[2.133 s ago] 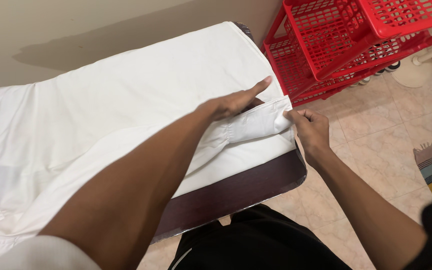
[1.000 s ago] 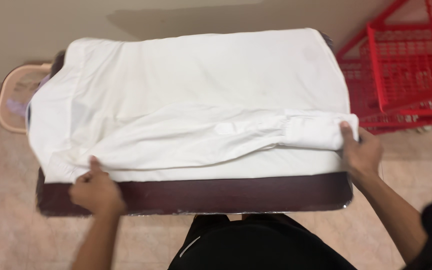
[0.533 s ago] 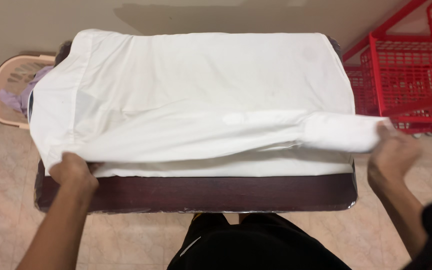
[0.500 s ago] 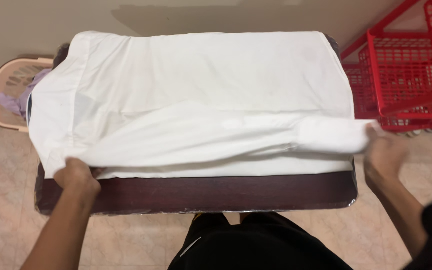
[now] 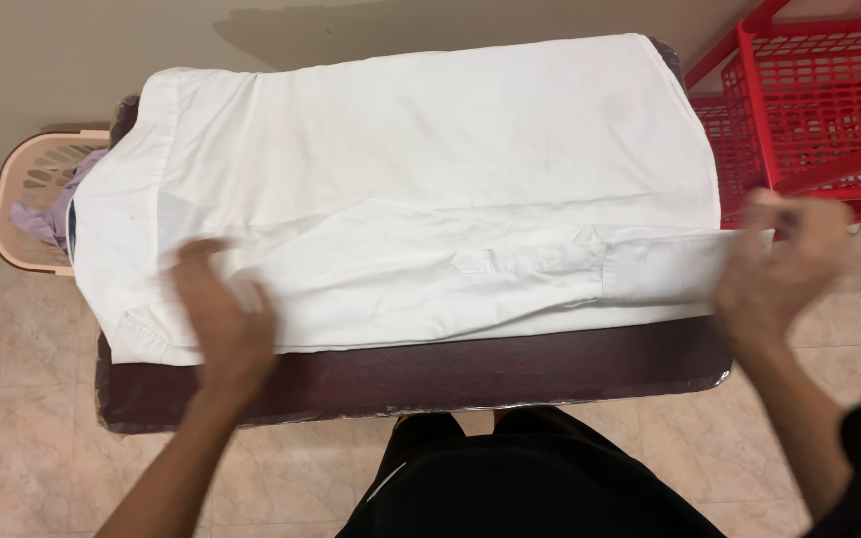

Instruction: The person folds a white long-sleeved shirt on a table, smoothing the fabric, aligning the sleeves, and folding it into a compact rectangle. The folded shirt is then placed on a stack of other folded clothes.

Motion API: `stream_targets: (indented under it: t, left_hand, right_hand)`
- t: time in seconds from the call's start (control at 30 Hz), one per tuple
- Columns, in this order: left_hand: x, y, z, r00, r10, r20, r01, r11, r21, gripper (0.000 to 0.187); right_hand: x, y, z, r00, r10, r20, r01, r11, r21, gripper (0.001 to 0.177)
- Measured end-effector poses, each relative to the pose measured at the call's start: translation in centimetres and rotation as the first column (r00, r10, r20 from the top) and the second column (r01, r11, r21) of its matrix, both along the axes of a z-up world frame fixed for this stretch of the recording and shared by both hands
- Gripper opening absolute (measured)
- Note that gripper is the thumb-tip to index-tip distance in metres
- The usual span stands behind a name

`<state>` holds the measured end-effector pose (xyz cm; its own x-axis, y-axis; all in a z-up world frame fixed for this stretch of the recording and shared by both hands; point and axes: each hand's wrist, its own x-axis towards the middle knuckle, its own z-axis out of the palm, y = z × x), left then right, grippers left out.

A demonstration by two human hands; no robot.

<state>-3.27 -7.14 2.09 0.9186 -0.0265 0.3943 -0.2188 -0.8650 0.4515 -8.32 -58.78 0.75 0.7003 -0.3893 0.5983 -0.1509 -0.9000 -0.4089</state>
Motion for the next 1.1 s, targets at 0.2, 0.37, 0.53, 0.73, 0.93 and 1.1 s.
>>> stream_targets:
  t: [0.2,0.37,0.53,0.73,0.93,1.1]
  left_hand:
    - [1.8,-12.2,-4.1,0.639,-0.712,-0.291,0.759,0.646,0.085,0.044]
    - [3.3,-12.5,-5.8,0.725,-0.612,-0.315,0.687,0.612,0.391,0.065]
    - [3.2,-9.4,-5.3,0.715,-0.567,-0.408,0.699,0.59,0.404,0.07]
    - [3.0,-9.0,-4.9,0.691,-0.576,-0.437,0.719,0.604,0.343,0.07]
    - [3.7,-17.6,-3.8,0.608,-0.736,-0.297,0.769,0.639,-0.008,0.069]
    - [3.8,-28.6,-3.0,0.466,-0.855,-0.229,0.884,0.457,0.096,0.076]
  right_hand:
    - [2.9,15.9,-1.8,0.692,0.691,-0.208,-0.686,0.72,0.109,0.015]
    - [2.1,14.8,-3.6,0.717,0.593,-0.367,-0.623,0.781,0.043,0.023]
    - [0.6,7.2,-4.6,0.723,0.469,-0.508,-0.565,0.824,-0.043,0.021]
    - [0.0,4.0,-4.9,0.724,0.521,-0.452,-0.534,0.838,0.111,0.016]
    - [-0.2,5.3,-3.9,0.782,0.438,-0.443,-0.495,0.869,-0.015,0.014]
    - [-1.4,6.1,-0.5,0.792,0.48,-0.377,-0.521,0.853,-0.009,0.013]
